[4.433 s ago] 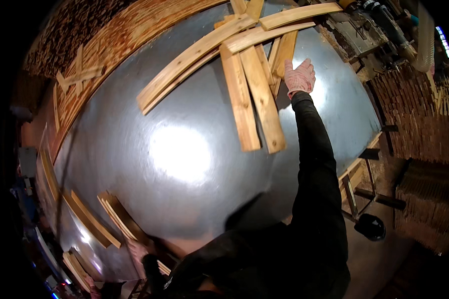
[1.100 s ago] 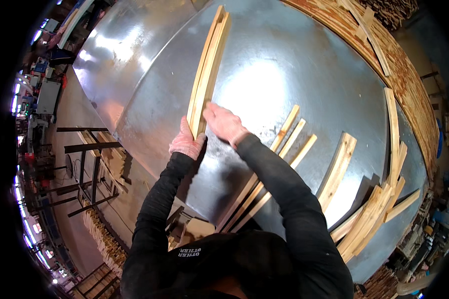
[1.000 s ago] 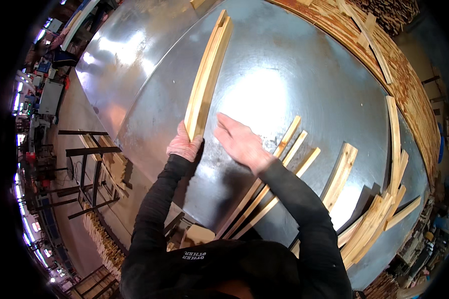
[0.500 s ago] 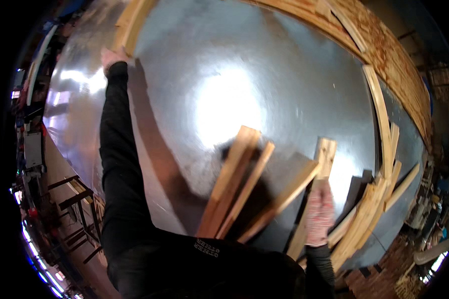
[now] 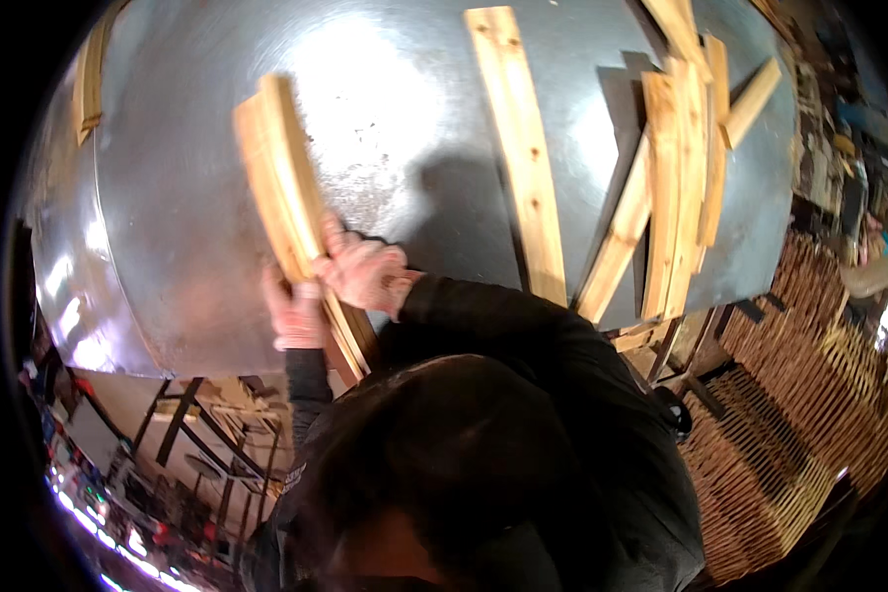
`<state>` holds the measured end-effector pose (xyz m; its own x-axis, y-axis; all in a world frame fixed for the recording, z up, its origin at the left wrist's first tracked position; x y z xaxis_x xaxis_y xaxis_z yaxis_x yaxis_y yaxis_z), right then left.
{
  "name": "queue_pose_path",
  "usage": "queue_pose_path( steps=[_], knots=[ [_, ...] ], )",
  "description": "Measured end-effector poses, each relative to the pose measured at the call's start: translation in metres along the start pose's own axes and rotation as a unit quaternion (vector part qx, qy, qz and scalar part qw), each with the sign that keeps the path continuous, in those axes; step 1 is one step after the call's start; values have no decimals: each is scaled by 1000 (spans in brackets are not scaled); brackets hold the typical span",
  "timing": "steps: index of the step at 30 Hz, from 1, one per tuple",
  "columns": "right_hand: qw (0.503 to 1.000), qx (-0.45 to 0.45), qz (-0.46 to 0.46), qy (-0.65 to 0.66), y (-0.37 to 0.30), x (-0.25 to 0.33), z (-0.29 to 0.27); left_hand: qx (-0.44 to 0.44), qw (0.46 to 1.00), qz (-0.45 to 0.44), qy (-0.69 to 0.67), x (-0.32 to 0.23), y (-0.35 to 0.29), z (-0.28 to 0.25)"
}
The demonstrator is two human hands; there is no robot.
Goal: The person sorts and stacks thin wooden planks on a large metal table. They pick up individual planks, inspect them, and arrange them into neat piles, occasionally moving stacks to different locations on the table.
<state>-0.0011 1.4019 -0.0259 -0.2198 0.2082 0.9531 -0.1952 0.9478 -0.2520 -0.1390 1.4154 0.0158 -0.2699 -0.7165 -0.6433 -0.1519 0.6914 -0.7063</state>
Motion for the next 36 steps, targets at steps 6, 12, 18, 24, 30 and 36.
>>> queue_pose_path(
  steps=[6,12,18,24,30,36],
  knots=[
    [980,131,-68,-132,-37,29,-7,-112,971,18,209,10,-37,-9],
    [775,-303,33,-554,-150,11,-220,-195,893,-34,404,26,-37,5],
    [856,34,75,-511,-75,0,-57,-125,936,57,324,36,-30,-10],
    [920,175,-34,-349,-113,32,-50,-221,858,-104,451,20,-54,1],
    [753,-307,272,-515,-352,-48,-361,-219,864,-37,452,37,-53,-16],
    [798,-253,207,-506,-401,-110,-397,-385,673,214,594,-14,-103,20]
  ],
)
Point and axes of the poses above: each hand's wrist, its own y-axis towards the middle knuckle, its own z-axis out of the palm, x = y × z, the point moved 10 cm from there along y, towards the middle knuckle, and after that the axes turned 15 degrees about -z, right-handed, at the moved point
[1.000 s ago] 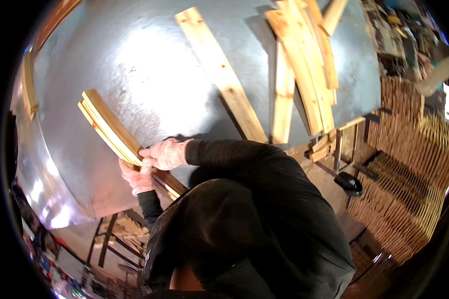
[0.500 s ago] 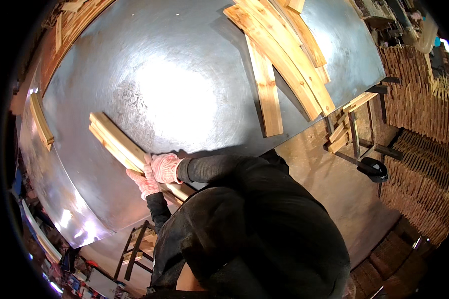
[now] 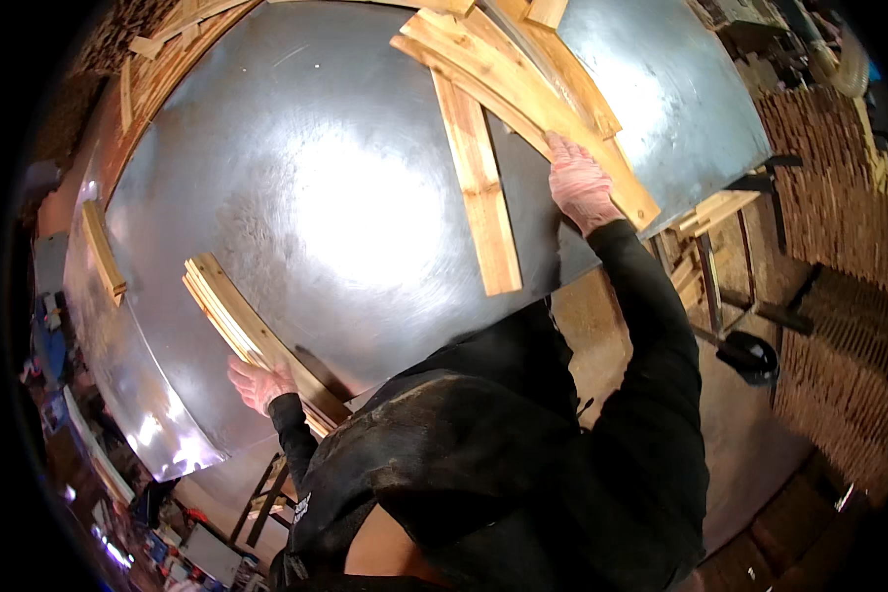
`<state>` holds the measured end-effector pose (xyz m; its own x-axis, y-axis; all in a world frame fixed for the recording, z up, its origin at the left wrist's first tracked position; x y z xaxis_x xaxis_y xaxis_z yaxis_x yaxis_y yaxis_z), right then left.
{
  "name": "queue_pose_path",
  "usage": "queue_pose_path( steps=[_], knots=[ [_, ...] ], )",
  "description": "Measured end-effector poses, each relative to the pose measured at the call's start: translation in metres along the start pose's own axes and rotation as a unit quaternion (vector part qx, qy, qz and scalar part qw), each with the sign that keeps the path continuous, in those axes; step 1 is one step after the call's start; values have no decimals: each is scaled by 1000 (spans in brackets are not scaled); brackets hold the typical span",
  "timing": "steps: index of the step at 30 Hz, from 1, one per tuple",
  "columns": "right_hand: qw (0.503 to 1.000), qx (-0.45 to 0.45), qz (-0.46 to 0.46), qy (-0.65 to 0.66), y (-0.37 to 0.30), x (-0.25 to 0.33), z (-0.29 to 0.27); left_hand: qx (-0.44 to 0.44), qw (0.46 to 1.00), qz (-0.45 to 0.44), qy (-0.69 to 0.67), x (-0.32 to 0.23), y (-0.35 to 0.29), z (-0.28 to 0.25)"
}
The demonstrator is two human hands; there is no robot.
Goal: The person sorts and stacks thin wooden planks on a large metal table. They pick up individual planks, inspect them, and arrange them into neat piles, occasionally moving stacks to different locations on the table.
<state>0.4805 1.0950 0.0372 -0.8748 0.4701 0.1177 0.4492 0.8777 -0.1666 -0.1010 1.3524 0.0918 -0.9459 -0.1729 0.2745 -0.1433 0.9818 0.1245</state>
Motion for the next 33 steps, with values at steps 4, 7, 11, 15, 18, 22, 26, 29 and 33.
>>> queue_pose_path(
  steps=[4,7,11,15,18,22,26,29,33],
  knots=[
    [933,-83,-6,350,-35,-15,-22,5,907,110,-407,-95,-51,-30],
    [733,-153,50,661,-76,-70,0,220,917,95,-320,-247,-127,-48],
    [669,-260,99,689,-161,-188,-32,164,935,162,-271,-375,-207,-64],
    [685,-452,286,495,-315,-356,-11,139,973,102,-154,-422,-244,-70],
    [688,-409,549,239,-433,-440,50,104,971,130,-173,-421,-233,-56],
    [665,-342,624,224,-474,-553,175,222,958,74,-164,-424,-205,-33],
    [588,-361,671,272,-416,-633,218,304,933,56,-186,-432,-208,-3],
    [686,-332,617,194,-394,-693,305,262,951,77,-148,-466,-220,-30],
    [789,-202,526,244,-359,-679,312,202,968,80,-125,-457,-228,-45]
  ],
)
Point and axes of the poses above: each hand's wrist, its own y-axis towards the middle knuckle, its own z-axis out of the palm, x = y × z, the point moved 10 cm from there along y, towards the middle knuckle, and after that the axes turned 15 degrees about -z, right-handed, at the moved point
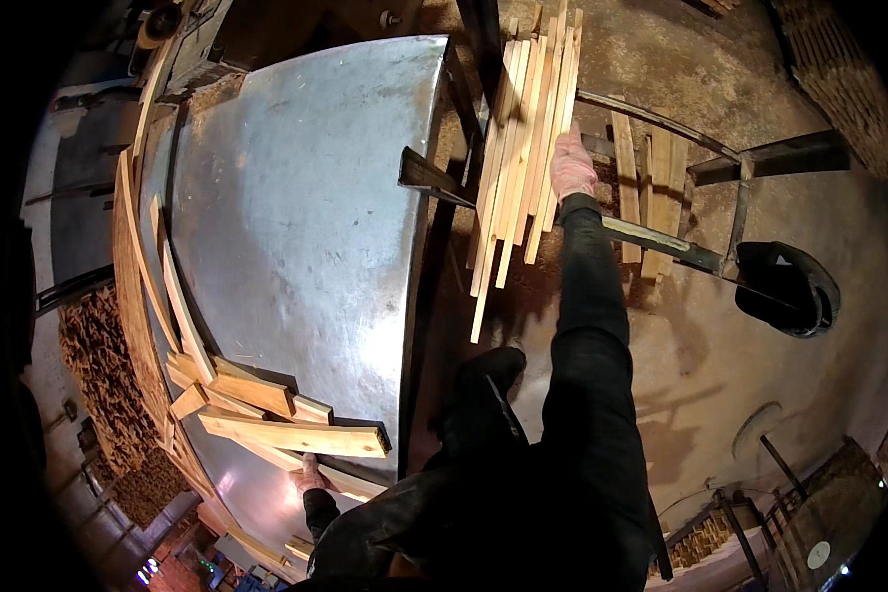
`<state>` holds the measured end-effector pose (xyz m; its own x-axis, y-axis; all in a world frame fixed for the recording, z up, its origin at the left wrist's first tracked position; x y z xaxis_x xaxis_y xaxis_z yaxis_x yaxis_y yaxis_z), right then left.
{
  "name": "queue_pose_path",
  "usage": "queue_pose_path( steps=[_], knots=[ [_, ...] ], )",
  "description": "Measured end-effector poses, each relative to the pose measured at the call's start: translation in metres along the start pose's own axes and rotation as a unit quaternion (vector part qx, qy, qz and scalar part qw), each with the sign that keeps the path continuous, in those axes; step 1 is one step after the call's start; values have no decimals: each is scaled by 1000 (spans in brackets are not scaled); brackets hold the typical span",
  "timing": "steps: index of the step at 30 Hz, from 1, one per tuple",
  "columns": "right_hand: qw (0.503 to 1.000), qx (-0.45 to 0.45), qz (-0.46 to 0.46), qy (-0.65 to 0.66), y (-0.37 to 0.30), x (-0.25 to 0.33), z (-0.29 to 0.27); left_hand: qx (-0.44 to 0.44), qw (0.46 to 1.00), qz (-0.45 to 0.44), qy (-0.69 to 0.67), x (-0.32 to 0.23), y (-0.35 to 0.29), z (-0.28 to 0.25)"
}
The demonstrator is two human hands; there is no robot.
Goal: The person sorts and stacks thin wooden planks on a large metal table. They pick up individual planks, inspect them, and arrange them into neat piles, occasionally moving stacks to different locations on the table.
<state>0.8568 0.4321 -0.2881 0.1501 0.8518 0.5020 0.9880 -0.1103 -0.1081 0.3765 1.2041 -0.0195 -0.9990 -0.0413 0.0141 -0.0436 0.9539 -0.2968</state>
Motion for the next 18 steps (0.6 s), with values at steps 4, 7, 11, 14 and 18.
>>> queue_pose_path(
  steps=[4,7,11,14,18],
  knots=[
    [926,-138,-52,347,-19,42,-70,105,976,44,-186,20,19,37],
    [928,-185,-83,313,-54,171,-152,520,709,122,-460,77,74,84],
    [839,-105,-322,426,-177,430,-195,251,886,9,-390,-11,-26,-1],
    [770,108,-548,307,-307,642,-111,96,971,-47,-213,19,-32,-73],
    [720,205,-658,-81,-406,704,8,68,920,-109,-371,97,-34,-68]
  ],
)
Point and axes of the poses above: each hand's wrist, its own y-axis towards the middle knuckle, its own z-axis out of the palm, x = y × z, the point moved 10 cm from there along y, towards the middle knuckle, and after that the axes turned 15 degrees about -z, right-handed, at the moved point
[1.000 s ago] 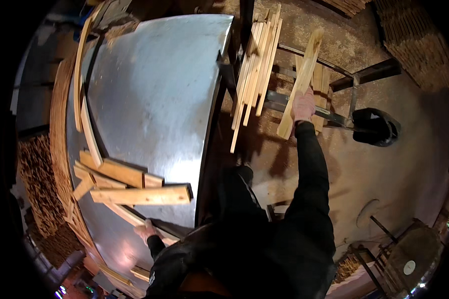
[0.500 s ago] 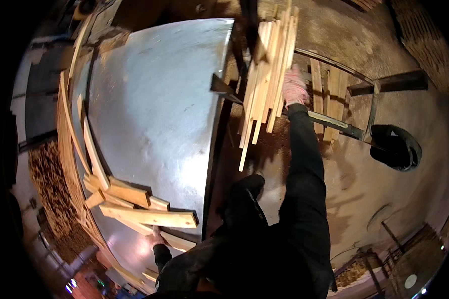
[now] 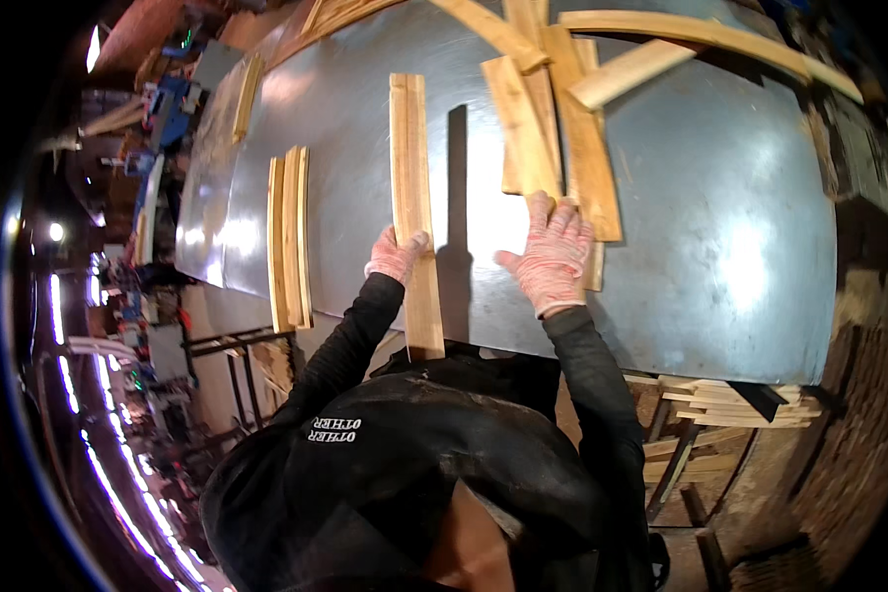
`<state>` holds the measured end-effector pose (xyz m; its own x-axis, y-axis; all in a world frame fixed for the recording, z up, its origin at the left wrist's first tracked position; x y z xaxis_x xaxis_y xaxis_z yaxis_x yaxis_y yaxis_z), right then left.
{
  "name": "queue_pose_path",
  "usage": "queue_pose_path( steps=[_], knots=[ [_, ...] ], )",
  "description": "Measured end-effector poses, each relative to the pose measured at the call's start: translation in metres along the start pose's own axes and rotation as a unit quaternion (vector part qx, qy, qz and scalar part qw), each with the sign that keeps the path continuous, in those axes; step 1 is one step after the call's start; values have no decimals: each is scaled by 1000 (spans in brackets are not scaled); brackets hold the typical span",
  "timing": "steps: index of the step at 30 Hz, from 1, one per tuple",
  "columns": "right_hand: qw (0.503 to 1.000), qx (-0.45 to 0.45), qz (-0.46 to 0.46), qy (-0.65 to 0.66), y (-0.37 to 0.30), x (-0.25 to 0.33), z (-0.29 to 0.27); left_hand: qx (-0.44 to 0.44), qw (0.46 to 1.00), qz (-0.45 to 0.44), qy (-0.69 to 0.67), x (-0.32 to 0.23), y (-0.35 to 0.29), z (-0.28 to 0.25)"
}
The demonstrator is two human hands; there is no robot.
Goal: The person sorts and stacks thin wooden planks on a large metal table. They pick up individual planks, inspect them, and arrange them into neat piles, occasionally moving stacks to different locations on the table.
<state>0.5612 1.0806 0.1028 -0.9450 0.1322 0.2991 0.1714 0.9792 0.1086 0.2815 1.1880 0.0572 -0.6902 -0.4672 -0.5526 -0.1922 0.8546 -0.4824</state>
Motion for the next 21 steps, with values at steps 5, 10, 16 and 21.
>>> queue_pose_path(
  steps=[5,10,16,21],
  knots=[
    [1000,-6,7,22,5,7,54,19,996,-79,-45,88,75,-63],
    [934,33,134,331,42,128,82,8,990,-110,93,104,126,-149],
    [732,75,83,672,133,261,255,24,993,-41,111,105,159,-139],
    [779,59,221,584,142,291,234,123,990,74,12,108,157,-137]
  ],
)
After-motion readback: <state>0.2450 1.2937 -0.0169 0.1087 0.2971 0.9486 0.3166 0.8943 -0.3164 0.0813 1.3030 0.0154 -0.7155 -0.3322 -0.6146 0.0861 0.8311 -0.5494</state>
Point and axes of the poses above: each hand's wrist, its own y-axis towards the middle knuckle, its own z-axis out of the palm, x = y × z, the point moved 10 cm from there along y, towards the middle knuckle, and after that the axes turned 15 degrees about -z, right-handed, at the moved point
